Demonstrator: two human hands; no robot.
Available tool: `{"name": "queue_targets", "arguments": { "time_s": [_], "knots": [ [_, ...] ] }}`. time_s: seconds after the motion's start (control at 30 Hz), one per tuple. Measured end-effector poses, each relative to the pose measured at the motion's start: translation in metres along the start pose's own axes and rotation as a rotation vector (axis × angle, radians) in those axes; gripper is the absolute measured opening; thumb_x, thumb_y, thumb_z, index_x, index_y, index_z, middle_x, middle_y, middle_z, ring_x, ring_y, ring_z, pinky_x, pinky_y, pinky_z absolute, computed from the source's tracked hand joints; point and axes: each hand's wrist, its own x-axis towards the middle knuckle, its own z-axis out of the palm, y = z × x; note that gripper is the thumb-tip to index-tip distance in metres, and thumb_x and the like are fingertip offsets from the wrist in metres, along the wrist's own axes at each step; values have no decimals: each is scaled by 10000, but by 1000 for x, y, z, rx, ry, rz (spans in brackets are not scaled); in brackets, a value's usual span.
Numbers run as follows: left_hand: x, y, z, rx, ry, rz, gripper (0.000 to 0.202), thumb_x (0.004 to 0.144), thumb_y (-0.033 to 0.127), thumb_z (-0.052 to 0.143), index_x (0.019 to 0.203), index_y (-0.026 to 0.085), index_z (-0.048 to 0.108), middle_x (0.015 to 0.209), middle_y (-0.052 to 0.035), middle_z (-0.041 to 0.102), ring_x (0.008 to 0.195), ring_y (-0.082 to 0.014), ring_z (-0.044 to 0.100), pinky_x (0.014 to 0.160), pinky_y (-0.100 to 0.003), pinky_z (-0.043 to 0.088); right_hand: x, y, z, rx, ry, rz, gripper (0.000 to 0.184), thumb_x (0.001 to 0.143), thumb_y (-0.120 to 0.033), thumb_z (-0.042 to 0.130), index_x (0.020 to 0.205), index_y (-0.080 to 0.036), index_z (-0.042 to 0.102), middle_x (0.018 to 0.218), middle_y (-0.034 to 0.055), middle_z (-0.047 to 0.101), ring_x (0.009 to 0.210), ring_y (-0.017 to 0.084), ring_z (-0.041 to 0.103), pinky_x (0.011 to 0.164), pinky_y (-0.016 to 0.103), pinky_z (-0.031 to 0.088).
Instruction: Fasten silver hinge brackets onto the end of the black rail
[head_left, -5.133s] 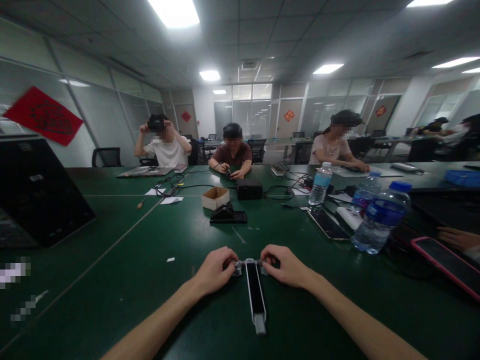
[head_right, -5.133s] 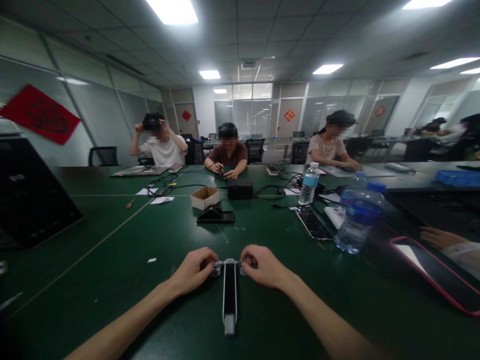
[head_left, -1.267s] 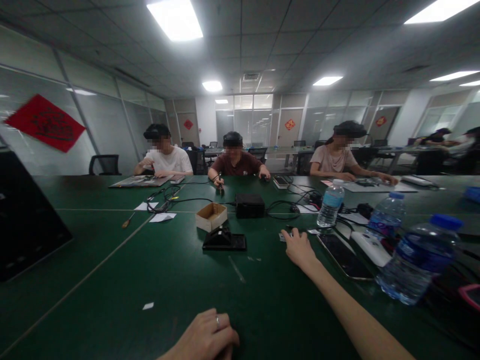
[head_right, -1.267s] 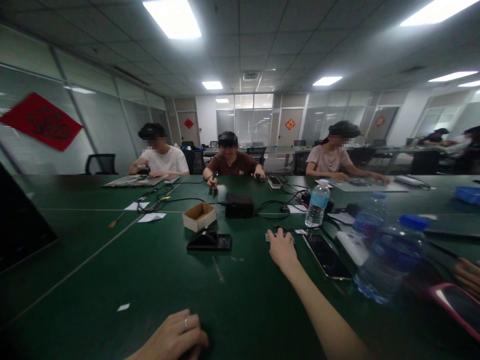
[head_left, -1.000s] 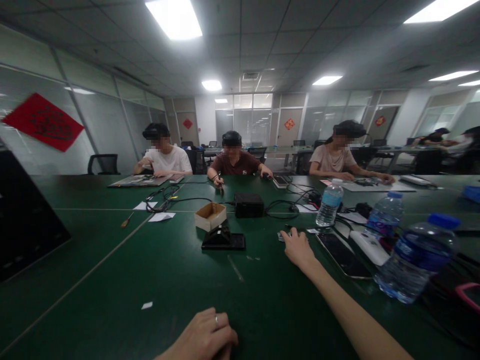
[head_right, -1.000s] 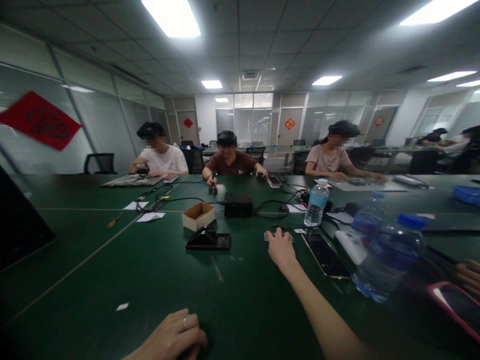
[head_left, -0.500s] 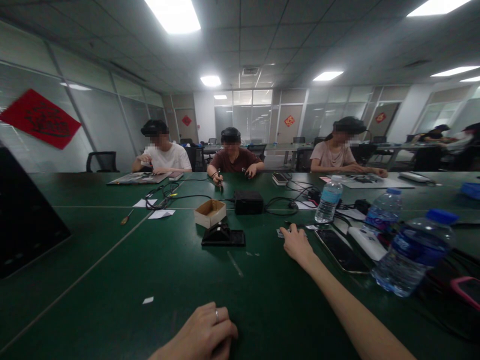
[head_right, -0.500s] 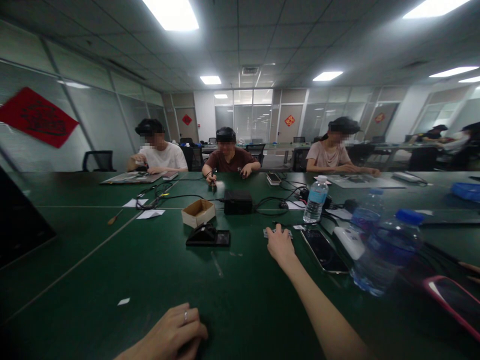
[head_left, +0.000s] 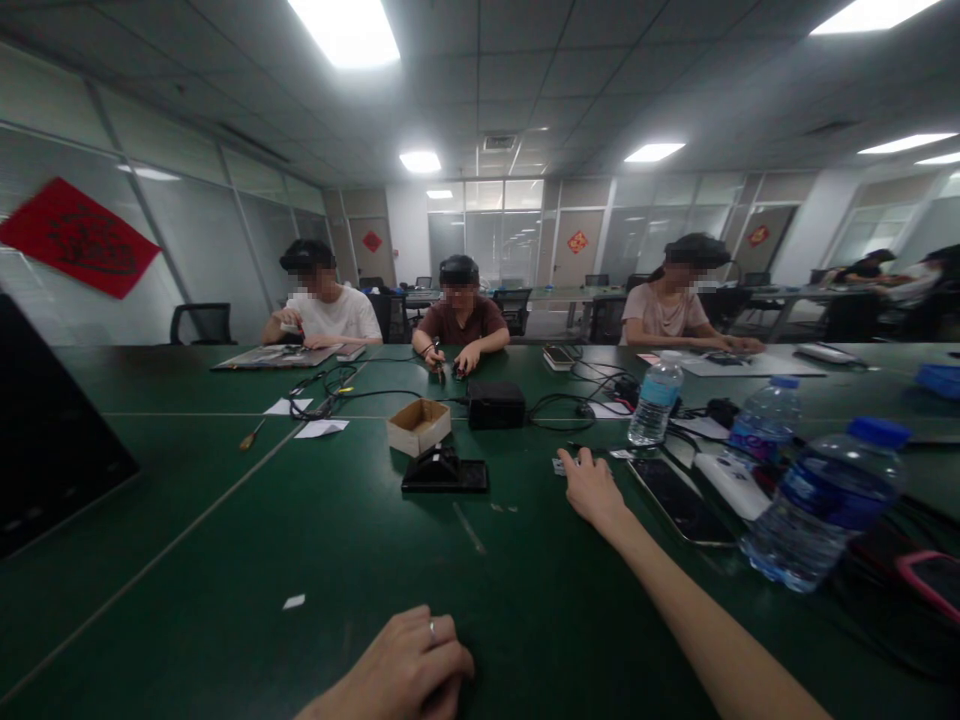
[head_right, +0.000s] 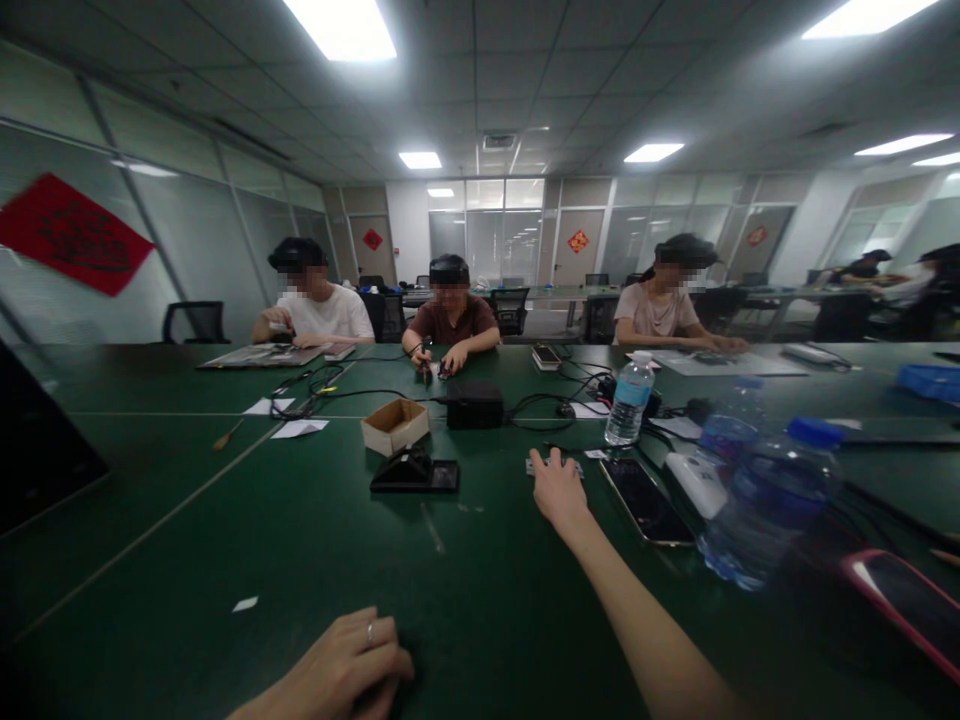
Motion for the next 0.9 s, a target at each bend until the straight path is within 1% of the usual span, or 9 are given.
{"name": "queue_targets", "arguments": {
  "time_s": [0.17, 0.23, 0.33, 0.43, 0.53, 0.6, 0.7, 0.8, 0.9],
  "knots": [
    [2, 8, -7, 8, -52, -30, 255, 778, 31, 475, 929, 230, 527, 844, 10, 615, 708, -142, 548, 628, -261, 369, 1, 1, 2, 15, -8, -3, 568, 833, -137, 469, 1381, -254, 382, 1395, 152, 335, 1191, 358, 437, 922, 454, 392],
    [3, 9, -8, 14, -63, -39, 267, 777, 26, 475, 939, 232, 525, 856, 8, 618, 721, -144, 554, 642, -260, 375, 1, 2, 2, 20, -7, -1, 571, 836, -143, 466, 1388, -258, 379, 1398, 145, 335, 1199, 357, 433, 929, 454, 394],
    [3, 6, -6, 9, -70, -45, 278, 770, 21, 477, 944, 234, 519, 872, 7, 620, 735, -144, 556, 656, -257, 382, 0, 1, 1, 28, -4, 3, 565, 840, -147, 466, 1388, -259, 384, 1403, 138, 337, 1209, 359, 425, 935, 453, 398],
    [1, 2, -3, 10, -69, -21, 266, 760, 36, 489, 935, 235, 517, 861, 6, 619, 715, -145, 549, 629, -251, 377, -2, 0, -1, 38, 4, 4, 558, 844, -149, 470, 1385, -255, 387, 1402, 140, 334, 1207, 357, 422, 938, 448, 397],
    [1, 2, -2, 25, -63, -7, 261, 754, 42, 490, 928, 234, 516, 847, 7, 616, 710, -146, 548, 633, -255, 376, -4, -1, -2, 51, 20, 9, 552, 838, -118, 463, 1372, -239, 401, 1359, 155, 361, 1182, 357, 437, 936, 449, 388],
    [1, 4, -3, 33, -67, -25, 264, 766, 32, 479, 933, 233, 516, 855, 5, 618, 724, -147, 550, 650, -260, 377, -5, -3, -4, 66, 30, 16, 549, 833, -92, 450, 1362, -231, 405, 1315, 161, 388, 1155, 349, 457, 923, 435, 389],
    [1, 7, -5, 29, -78, -37, 264, 779, 20, 476, 934, 230, 516, 862, 4, 617, 728, -146, 545, 649, -257, 372, -5, -5, -7, 99, 42, 36, 551, 843, -94, 441, 1371, -231, 367, 1295, 163, 389, 1114, 318, 492, 888, 393, 401],
    [1, 5, -4, 14, -90, -44, 272, 779, 16, 488, 943, 231, 515, 878, 4, 614, 732, -146, 542, 646, -255, 368, -3, -3, -11, 122, 66, 88, 530, 870, -174, 444, 1385, -193, 320, 1309, 189, 362, 1122, 328, 485, 878, 390, 398],
    [1, 0, 0, 10, -89, -23, 271, 771, 29, 496, 950, 231, 513, 884, 1, 609, 726, -149, 541, 637, -259, 366, 0, 6, -14, 127, 87, 140, 528, 893, -363, 449, 1358, -136, 344, 1296, 215, 377, 1189, 381, 414, 925, 449, 360]
  ]
}}
